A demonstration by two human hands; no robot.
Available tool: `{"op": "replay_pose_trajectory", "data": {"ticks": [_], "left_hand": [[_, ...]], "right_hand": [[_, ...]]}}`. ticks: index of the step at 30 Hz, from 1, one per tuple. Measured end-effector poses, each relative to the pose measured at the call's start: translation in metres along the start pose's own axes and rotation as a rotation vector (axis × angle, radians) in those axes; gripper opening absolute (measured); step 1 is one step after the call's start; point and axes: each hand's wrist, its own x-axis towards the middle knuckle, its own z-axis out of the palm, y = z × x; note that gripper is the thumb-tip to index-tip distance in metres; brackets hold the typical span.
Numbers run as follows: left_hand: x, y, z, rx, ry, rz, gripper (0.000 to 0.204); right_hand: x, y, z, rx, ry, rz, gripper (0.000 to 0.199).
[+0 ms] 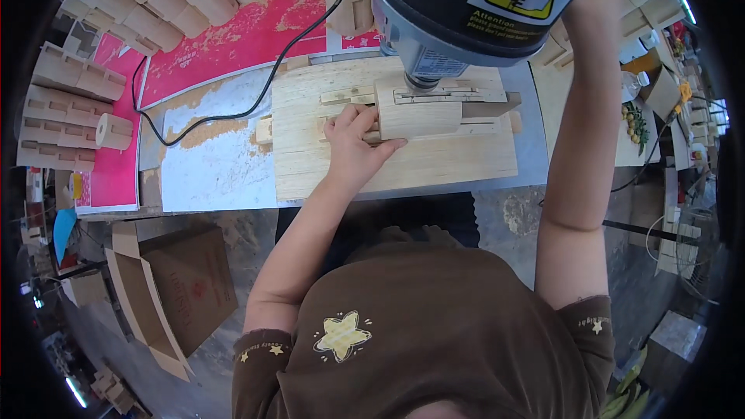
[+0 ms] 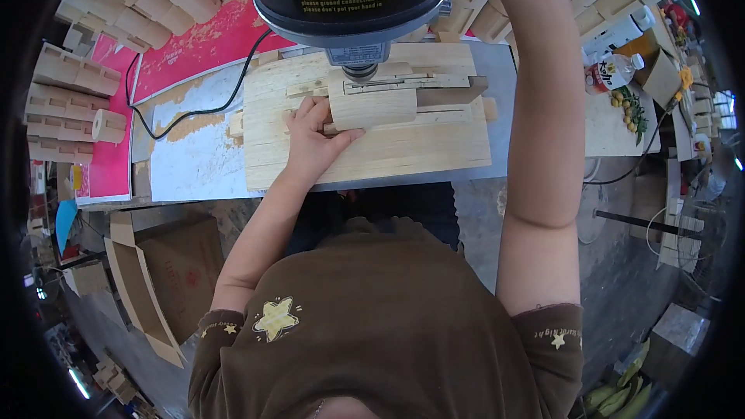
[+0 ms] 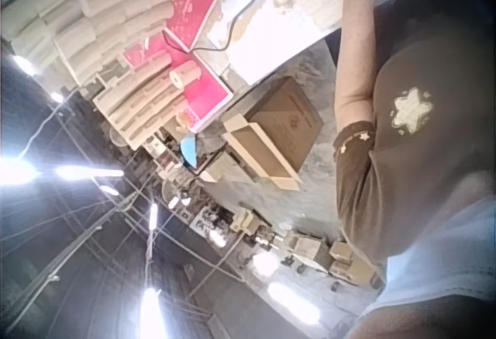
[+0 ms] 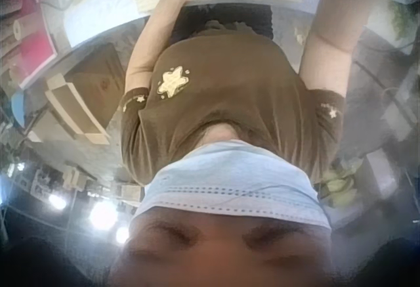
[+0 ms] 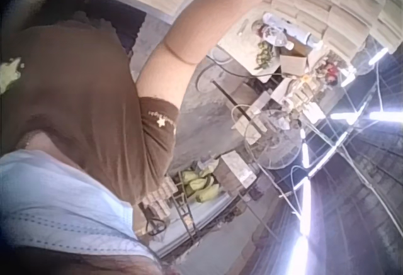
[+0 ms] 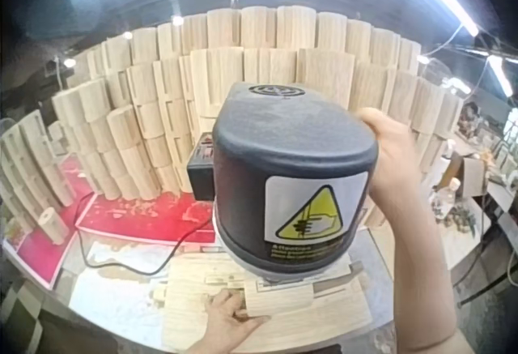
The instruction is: Drilling slots into wooden cylinders using a benchtop drill machine.
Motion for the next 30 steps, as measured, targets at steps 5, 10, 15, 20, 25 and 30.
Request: {"op": "replay_pose_trajectory", "data": {"ticks": [5,10,15,20,25,30], "left_hand": [[-0.002,-0.008,0.003,0.005,0.033,0.018,0.046],[-0.003,-0.012,0.002,-0.195,0.021,-0.031,0.039],[-0.019,-0.016,-0.039,-0.222,0.066,-0.008,0.036],[-0.047,-0.002,-0.094,-0.171,-0.001,-0.015,0.032],[-0.076,-0.011,-0.150,-0.239,0.115,-0.151,0.027],[-0.063,0.015,-0.151,-0.777,0.238,-0.704,0.019]], "right_hand": [[-0.023,0.031,0.005,0.008,-0.098,0.054,0.020],[-0.130,0.090,-0.017,-0.206,-0.549,-0.075,0.028],[-0.169,0.083,-0.014,-0.354,-0.638,-0.121,0.030],[-0.179,0.061,-0.010,-0.247,-0.635,-0.144,0.031],[-0.179,0.071,-0.028,-0.241,-0.642,-0.091,0.030],[-0.184,0.055,-0.025,-0.223,-0.689,-0.097,0.029]]}}
